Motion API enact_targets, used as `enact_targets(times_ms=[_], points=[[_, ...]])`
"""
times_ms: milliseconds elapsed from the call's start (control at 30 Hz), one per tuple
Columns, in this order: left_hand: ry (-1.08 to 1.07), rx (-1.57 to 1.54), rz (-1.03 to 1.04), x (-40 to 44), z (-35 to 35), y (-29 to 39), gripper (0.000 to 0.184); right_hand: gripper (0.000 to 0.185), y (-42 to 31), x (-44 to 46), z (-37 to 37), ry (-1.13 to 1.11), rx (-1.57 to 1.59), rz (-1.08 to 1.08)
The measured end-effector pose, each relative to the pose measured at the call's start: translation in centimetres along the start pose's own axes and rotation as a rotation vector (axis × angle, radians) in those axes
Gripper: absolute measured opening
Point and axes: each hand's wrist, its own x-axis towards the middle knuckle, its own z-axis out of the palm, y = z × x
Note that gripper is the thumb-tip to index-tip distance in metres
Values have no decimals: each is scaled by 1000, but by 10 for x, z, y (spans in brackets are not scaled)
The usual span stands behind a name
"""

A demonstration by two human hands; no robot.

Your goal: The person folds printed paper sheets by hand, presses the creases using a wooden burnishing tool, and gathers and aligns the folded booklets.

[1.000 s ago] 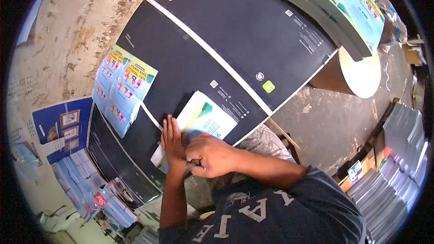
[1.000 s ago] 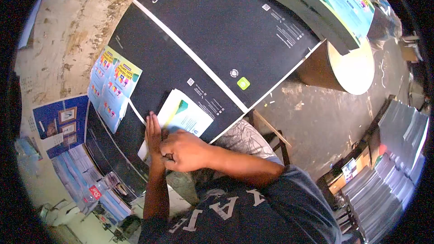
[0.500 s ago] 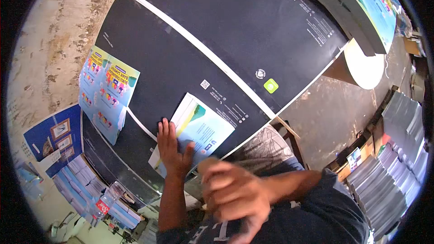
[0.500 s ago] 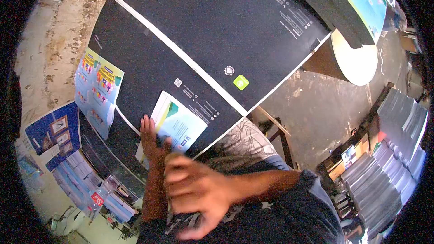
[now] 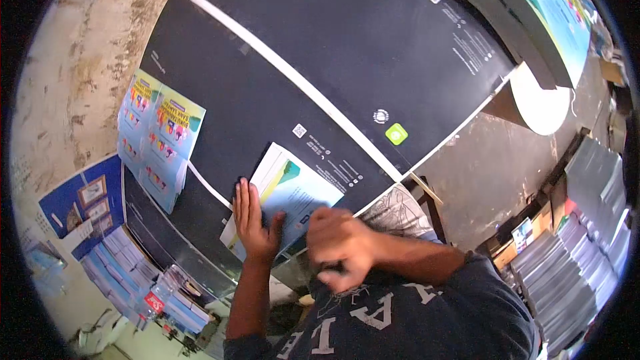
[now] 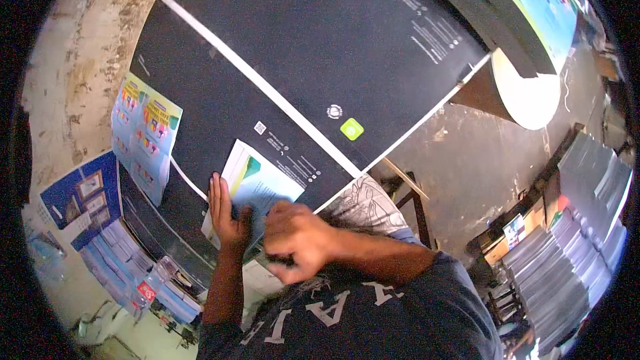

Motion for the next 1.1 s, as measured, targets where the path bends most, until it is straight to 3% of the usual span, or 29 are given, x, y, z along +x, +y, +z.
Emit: enact_targets(times_ms=[67,167,200,400,500,533,600,733,800,833,933,967,1000,1100], points=[[9,-5,11,3,2,-1,81,26,-7,1,3,-24,-37,1],[-2,66,-20,0,-1,4,76,22,-30,20,-30,111,92,-120],[-10,70,-28,-4,-3,3,76,20,15,-6,-17,134,114,-15],[60,26,23,-1,3,0,77,23,-7,5,47,-17,-15,27],[45,40,19,0,2,1,78,24,-41,41,12,55,36,-134],[33,47,10,-2,1,2,79,20,0,17,24,81,90,-110],[75,48,-1,1,5,9,78,16,8,14,11,53,-10,68],[63,71,-15,-2,0,9,74,11,-2,15,3,-86,-22,79],[70,61,-6,-3,-1,8,73,9,-20,13,8,179,-54,206],[76,39,-17,-3,-2,10,72,14,-30,11,6,146,-110,247],[90,45,3,-3,-3,8,66,39,-14,-6,17,224,229,273],[79,58,-15,-3,-3,7,60,52,-15,-8,16,267,204,298],[109,42,7,-6,-3,6,54,58,-17,2,20,289,200,180],[122,4,-26,-6,-2,6,49,50,-38,22,29,160,190,9]])
